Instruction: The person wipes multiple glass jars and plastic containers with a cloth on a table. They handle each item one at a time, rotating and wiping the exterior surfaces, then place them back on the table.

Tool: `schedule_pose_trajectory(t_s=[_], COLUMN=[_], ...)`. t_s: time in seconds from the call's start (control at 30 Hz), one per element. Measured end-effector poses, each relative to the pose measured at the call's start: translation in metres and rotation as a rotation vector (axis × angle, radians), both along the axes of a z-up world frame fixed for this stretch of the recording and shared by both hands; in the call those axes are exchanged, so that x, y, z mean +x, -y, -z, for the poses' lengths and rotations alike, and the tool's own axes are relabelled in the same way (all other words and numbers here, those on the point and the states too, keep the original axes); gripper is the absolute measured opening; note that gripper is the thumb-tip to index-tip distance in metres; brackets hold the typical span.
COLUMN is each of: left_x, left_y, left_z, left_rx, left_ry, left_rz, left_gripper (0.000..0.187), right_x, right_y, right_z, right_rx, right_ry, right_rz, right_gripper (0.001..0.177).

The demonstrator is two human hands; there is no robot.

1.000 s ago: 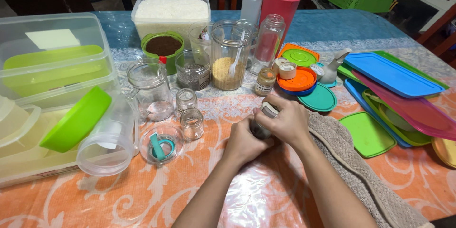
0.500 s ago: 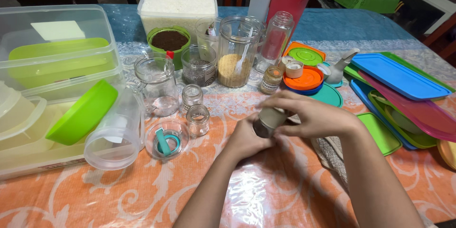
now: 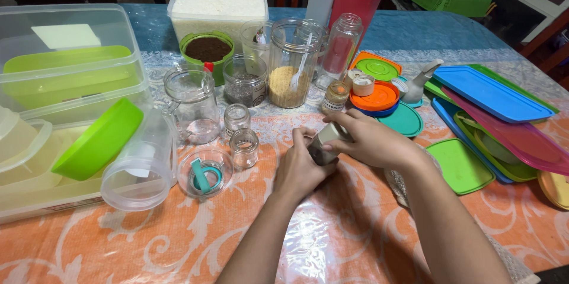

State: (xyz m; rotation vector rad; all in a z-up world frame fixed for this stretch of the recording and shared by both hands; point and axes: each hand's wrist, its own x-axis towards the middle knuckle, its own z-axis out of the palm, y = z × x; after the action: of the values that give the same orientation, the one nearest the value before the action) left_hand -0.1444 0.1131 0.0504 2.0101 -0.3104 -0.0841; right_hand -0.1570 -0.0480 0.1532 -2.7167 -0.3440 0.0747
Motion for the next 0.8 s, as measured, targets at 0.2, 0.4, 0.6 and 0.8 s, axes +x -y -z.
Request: schedule_pose_trajectory(t_s=[0.2,0.4,0.6,0.8], left_x=[0.012,0.016,0.018,0.019], left_y=[-0.001,0.002,0.012,0.014], left_z=[0.021,0.035,0.043,0.045], left_rx=[-0.207,-0.319,-0.296,-0.262], left_ry=[0.151,0.342,0.316,0.317], left_rz=[0.124,0.153,-0.011,-0.132], left_gripper=[0.066,0.064,0.069,0.064], right_x=[-0.002,-0.001,0.017,0.075], right_y=[0.028,0.067,0.116,0.124], right_z=[-0.005,0.004,0.032,0.084], right_rx=[0.171,0.654,1.254,0.459], right_ry=[-0.040,-0.064,0.152,0.384], right_rz=[-0.076,0.078,0.329,0.673], right_gripper=[0.057,0.058,0.073,0.076])
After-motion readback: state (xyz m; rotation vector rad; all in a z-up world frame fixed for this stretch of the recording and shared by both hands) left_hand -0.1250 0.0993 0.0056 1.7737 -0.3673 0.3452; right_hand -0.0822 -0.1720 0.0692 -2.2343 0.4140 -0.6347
